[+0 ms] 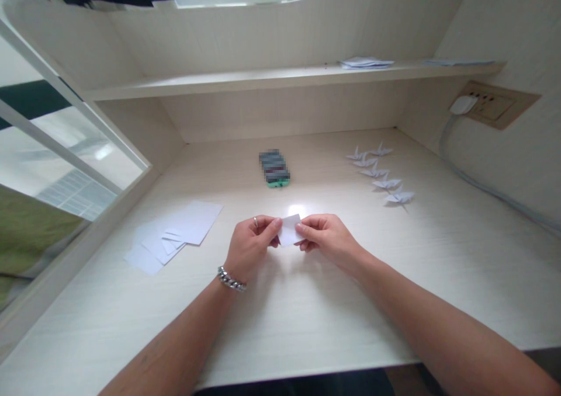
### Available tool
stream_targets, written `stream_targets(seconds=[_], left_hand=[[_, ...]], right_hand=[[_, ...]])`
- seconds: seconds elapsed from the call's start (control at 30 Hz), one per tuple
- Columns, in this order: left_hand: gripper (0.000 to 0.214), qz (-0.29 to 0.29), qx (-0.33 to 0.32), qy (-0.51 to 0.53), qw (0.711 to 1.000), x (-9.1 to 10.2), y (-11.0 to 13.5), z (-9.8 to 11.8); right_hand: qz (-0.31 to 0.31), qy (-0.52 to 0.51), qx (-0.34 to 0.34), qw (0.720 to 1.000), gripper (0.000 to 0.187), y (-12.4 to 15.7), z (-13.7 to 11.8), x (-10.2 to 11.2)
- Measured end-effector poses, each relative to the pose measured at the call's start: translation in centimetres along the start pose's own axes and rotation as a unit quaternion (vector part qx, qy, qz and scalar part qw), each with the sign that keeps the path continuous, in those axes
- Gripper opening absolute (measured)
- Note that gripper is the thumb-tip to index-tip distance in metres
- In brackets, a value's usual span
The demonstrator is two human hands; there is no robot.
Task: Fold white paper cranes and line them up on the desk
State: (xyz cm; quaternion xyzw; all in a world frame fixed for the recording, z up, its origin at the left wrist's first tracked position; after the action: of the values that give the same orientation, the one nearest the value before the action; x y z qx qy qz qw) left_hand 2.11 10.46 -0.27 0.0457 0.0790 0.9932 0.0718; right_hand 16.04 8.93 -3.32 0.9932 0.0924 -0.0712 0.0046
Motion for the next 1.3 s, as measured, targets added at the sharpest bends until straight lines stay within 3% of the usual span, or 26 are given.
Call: stream_targets(seconds=[0.2, 0.53, 0.77, 1.3], left_hand=[[0.02, -0.025, 0.002, -0.006, 1.0, -0.4, 0.0, 0.0], [0.016, -0.092, -0.001, -0.037, 0.995, -1.2, 0.4, 0.2], [0.008, -0.107, 0.012, 0.02, 0.994, -1.4, 0.6, 0.5], [0.005, -0.118, -0.021, 0.033, 0.992, -0.9, 0.9, 1.5]], right_hand=[[-0.028, 0.055, 0.029, 0.998, 0.028, 0.0, -0.6, -0.2], [-0.028, 0.029, 0.033, 0.999, 0.016, 0.3, -0.6, -0.1], [0.006, -0.045, 0.012, 0.999, 0.018, 0.7, -1.0, -0.5], [-0.009, -0.13, -0.01, 0.991, 0.017, 1.0, -1.0, -1.2]])
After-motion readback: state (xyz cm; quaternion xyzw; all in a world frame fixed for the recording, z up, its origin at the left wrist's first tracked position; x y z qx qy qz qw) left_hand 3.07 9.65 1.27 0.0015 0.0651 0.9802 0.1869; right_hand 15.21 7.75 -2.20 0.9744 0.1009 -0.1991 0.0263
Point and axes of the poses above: each hand's wrist, its own y-axis away from the middle knuckle, its own x-axis out of the back of the hand, z = x × y, the point moved 10 cm from there along -y, towards the middle knuckle, and after that the axes turned 9 degrees about x, right-handed, at the moved point
